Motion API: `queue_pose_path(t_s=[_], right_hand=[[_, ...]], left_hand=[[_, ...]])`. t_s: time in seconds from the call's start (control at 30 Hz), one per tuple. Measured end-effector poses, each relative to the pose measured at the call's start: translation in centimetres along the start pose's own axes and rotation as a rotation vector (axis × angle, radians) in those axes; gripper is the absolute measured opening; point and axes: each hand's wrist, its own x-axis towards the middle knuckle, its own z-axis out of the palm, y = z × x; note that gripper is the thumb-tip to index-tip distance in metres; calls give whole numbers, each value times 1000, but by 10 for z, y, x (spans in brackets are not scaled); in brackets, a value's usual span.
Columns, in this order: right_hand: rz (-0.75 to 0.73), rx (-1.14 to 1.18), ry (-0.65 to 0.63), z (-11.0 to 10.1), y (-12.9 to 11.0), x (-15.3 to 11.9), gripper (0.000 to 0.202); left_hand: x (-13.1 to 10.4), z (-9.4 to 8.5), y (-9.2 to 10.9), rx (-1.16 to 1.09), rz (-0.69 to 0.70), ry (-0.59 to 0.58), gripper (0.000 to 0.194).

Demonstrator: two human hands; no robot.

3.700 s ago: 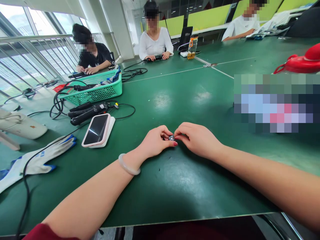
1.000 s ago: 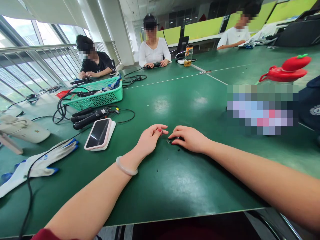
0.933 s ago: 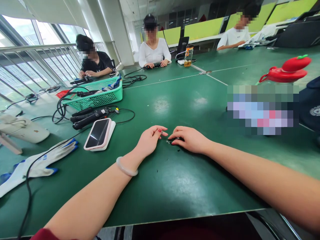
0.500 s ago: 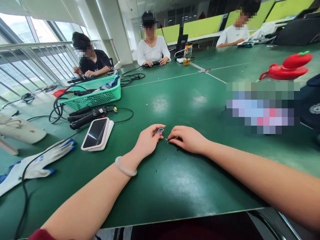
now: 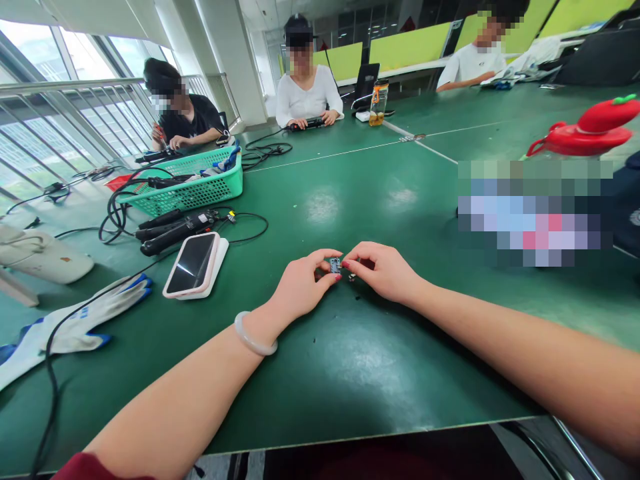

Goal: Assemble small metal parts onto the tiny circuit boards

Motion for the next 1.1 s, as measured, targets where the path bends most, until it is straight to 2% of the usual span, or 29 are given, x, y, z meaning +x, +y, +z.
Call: queue_pose_path(t_s=[0.23,0.5,1.1], right_hand=[[-47,-38,19,-1,-5,-2,20],[6,27,37,0,-1,-1,21],[-78,-79,56,0,-3,-3,20]], left_hand=[[-1,0,0,20,38,4,29],[0,-1,0,39,55,-3,30],[-1,-2,2,106,119,20,33]])
